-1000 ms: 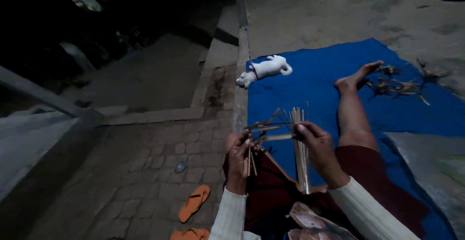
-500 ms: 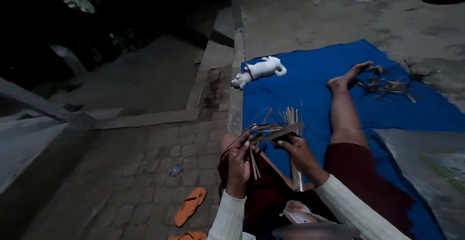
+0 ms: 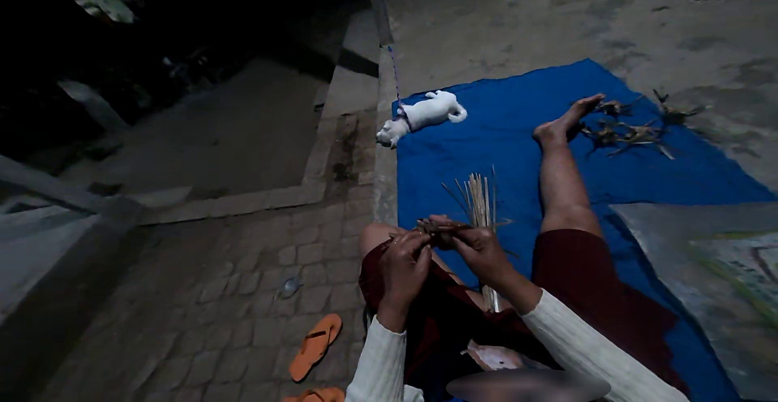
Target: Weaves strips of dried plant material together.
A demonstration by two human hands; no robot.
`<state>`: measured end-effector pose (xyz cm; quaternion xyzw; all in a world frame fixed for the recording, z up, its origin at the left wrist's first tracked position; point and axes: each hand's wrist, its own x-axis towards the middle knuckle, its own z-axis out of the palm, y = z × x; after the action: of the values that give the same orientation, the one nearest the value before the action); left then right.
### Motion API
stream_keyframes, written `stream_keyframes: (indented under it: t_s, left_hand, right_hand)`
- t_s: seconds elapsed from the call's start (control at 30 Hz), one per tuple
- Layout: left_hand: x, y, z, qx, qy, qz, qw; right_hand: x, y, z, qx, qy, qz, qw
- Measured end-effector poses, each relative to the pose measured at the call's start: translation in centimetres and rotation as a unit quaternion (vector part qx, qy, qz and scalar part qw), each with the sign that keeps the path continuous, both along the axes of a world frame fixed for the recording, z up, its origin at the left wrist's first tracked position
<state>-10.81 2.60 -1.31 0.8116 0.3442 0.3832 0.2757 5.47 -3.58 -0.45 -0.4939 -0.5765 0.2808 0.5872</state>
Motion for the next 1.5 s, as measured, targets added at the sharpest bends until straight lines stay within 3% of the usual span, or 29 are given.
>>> stream_keyframes:
  t_s: [0.17,0.27,0.33,0.4,0.5,0.63,0.9,1.03,1.2,1.4,1.5]
  left_hand:
    - [0.3,-0.4,0.2,-0.035,-0.018,-0.016,0.999]
    - [0.6,-0.6,1.0,-0.194,-0.153,-0.029,0.969]
    - [0.7,-0.5,1.5,-0.229,-0.178,-0.028,0.957]
    - [0.3,0.0,1.3,-0.194,-0.133,-0.03,0.972]
    - [-0.2,0.3,0.7,-0.135,-0.075,-0.049,0.987]
    - [-0.3,0.0,0.3,-0.122,-0.066,-0.081,0.987]
    - [0.7,-0.2,-0.2,-0.054,0.028,-0.025,0.998]
    - [0.6,0.0,-0.1,-0.141,0.0,-0.065,0.988]
    - [0.8,-0.3,0.8,-0.339,-0.133,-0.104,0.926]
    - [0.8,0.0,1.1,-0.385,-0.146,-0.125,0.903]
    - [1.1,-0.4,1.0,-0.36,-0.142,-0.116,0.915]
  right_hand:
    - [1.0,0.0,-0.2,-0.039,-0.018,-0.053,0.998]
    - [1.4,-0.4,0.2,-0.054,-0.033,0.019,0.998]
    - [1.5,-0.5,0.0,-0.012,-0.039,0.092,0.995]
    - [1.3,-0.3,-0.4,0.045,-0.029,0.133,0.99]
    - [0.9,-0.1,-0.3,0.06,0.022,0.1,0.993]
    - [0.8,-0.1,1.3,-0.073,0.103,-0.003,0.992]
    - [1.4,-0.3,2.6,-0.171,0.183,-0.024,0.968]
    - [2.3,-0.3,3.3,-0.277,0.109,0.039,0.954]
    - [2.5,0.1,1.7,-0.263,0.021,0.087,0.961]
    - [2.0,0.2,1.1,-0.232,-0.057,0.035,0.97]
    - [1.8,0.0,0.7,-0.217,-0.082,-0.001,0.973]
